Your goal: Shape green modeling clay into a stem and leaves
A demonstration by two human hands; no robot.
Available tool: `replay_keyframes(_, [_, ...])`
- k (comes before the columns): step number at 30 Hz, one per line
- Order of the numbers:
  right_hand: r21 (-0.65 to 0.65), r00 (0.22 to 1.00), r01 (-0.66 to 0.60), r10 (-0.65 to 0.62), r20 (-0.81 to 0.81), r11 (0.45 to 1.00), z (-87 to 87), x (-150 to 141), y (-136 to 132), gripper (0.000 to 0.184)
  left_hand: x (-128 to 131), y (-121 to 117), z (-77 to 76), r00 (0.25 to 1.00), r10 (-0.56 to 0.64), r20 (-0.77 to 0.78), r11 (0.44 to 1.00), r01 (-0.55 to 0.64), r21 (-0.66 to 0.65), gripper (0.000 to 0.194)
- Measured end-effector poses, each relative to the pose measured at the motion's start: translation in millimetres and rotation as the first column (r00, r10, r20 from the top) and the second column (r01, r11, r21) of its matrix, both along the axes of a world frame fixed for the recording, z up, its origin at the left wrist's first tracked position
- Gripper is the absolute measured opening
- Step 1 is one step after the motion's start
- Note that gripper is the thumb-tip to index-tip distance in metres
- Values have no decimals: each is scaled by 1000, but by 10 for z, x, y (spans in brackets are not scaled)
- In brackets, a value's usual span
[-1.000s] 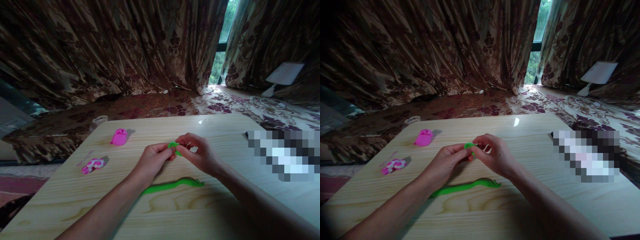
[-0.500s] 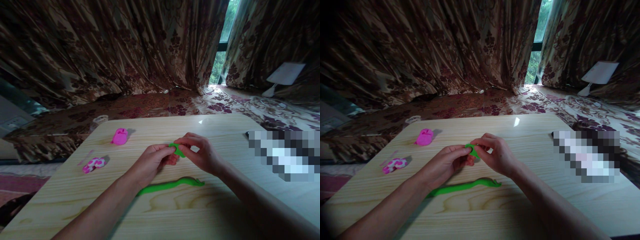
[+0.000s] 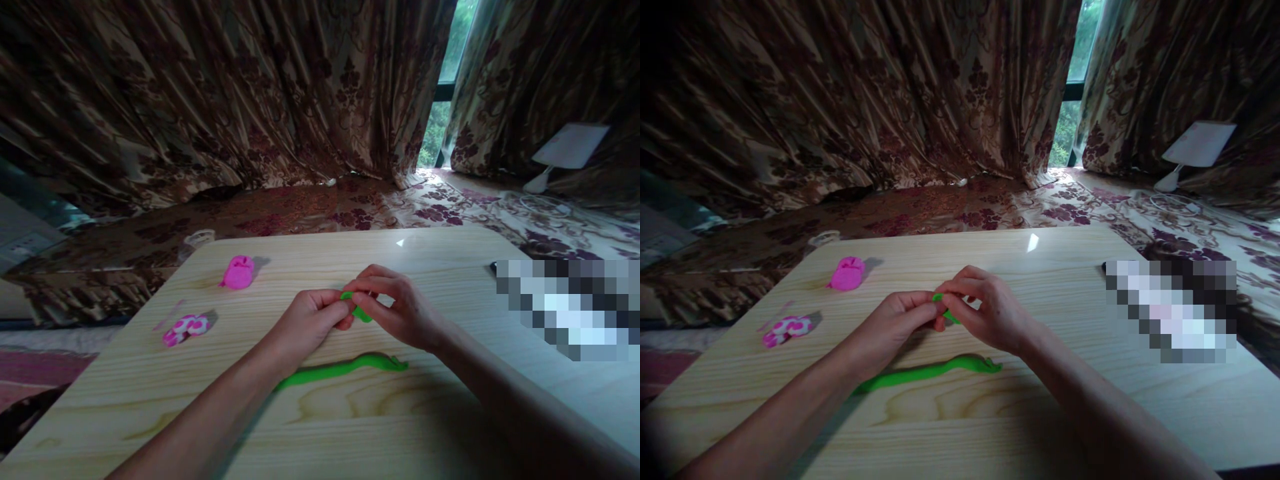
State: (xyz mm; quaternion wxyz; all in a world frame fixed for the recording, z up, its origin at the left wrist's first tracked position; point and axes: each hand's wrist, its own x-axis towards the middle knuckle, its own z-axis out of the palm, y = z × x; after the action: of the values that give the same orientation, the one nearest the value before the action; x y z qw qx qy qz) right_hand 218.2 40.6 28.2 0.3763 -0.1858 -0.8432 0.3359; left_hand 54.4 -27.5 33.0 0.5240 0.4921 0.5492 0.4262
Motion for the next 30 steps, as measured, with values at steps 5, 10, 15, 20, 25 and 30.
replay_keyframes(5, [-104,995,96,-98,-11,990,-22,4,21,22,10,13,12,993,34,111,999,-33,-7,23])
replay_keyframes(10, [-131,993,103,-109,-37,986,-95,-28,44,10,-2,32,-9,991,93,98,994,-97,45,17])
replay_keyframes(15, [-120,990,133,-137,-31,984,-76,-33,34,14,-46,53,-86,952,279,-128,939,-243,244,20])
replay_keyframes(20, [-159,993,116,-115,20,980,-61,-35,15,10,-30,55,-65,971,236,-43,960,-226,164,21])
replay_keyframes(25, [-69,990,141,-142,-12,988,-78,-45,18,6,-7,41,-47,974,221,-52,966,-211,151,17])
replay_keyframes(30, [6,988,157,-157,12,988,-70,-44,21,9,-2,45,-47,977,209,-33,971,-203,128,17])
